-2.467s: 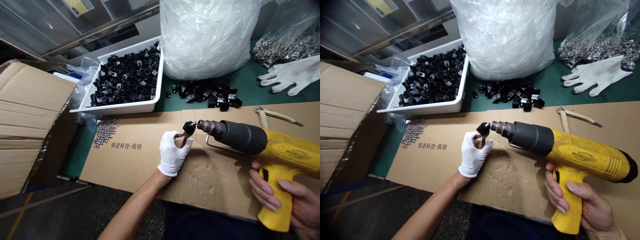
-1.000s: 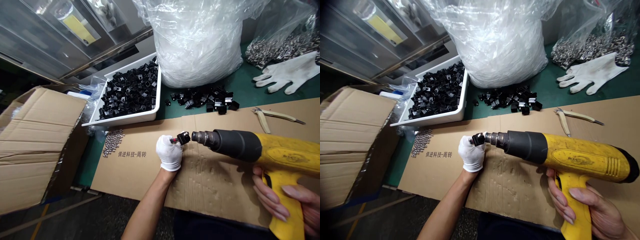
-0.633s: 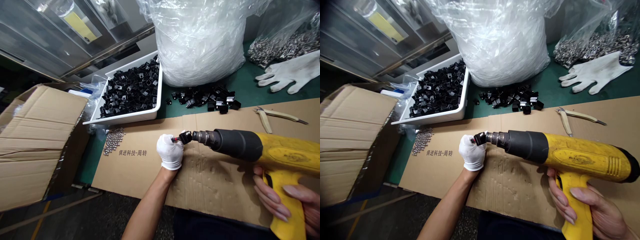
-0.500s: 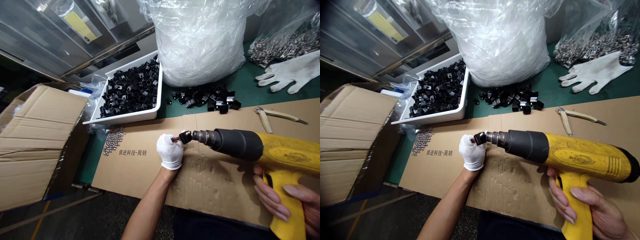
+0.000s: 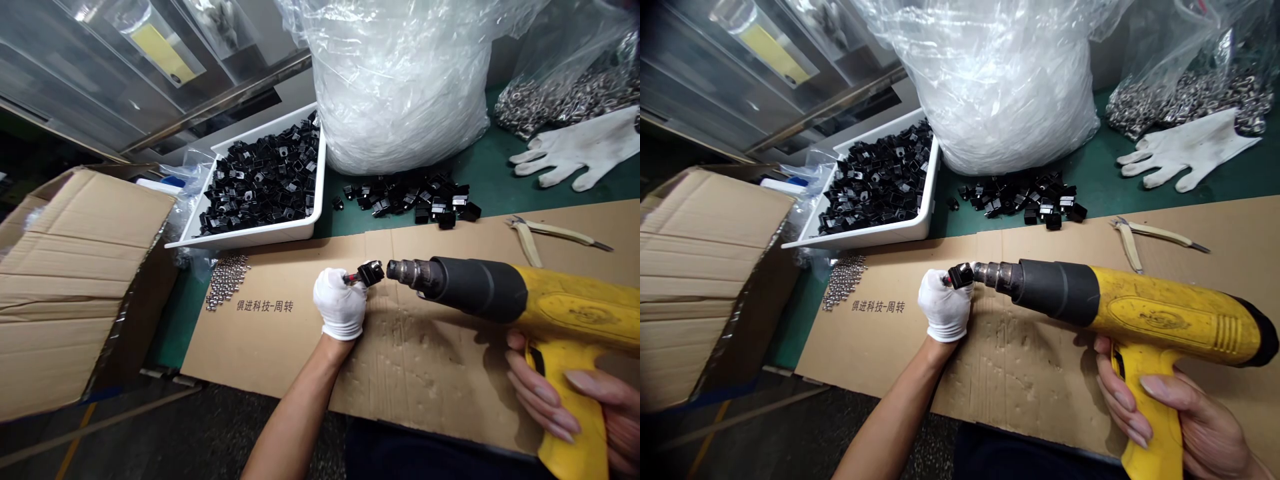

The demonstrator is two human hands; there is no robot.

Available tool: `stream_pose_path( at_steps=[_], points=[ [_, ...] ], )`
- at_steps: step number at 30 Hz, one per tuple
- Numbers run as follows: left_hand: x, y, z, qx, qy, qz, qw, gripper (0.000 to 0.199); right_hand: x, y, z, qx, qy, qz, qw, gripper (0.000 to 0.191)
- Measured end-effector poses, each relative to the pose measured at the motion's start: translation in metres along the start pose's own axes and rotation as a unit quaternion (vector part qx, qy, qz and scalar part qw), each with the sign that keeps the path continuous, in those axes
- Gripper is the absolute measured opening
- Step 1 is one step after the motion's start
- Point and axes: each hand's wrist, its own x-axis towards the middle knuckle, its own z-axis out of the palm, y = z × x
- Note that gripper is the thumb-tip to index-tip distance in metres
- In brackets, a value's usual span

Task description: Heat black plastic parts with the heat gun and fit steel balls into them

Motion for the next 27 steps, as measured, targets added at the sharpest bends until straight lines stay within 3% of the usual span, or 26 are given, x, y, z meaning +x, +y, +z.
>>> stream_pose_path(
  at_steps=[6,27],
  points=[
    [0.003,0.003,-0.002,0.008,-0.01,0.001,1.0,0.034,0.002,0.0,-0.007,0.008,-0.032,0.005,0.999,0.038],
    [0.004,0.007,-0.004,0.001,-0.013,-0.006,1.0,0.032,0.003,0.003,-0.013,0.0,-0.042,0.001,0.999,0.038]
  ],
)
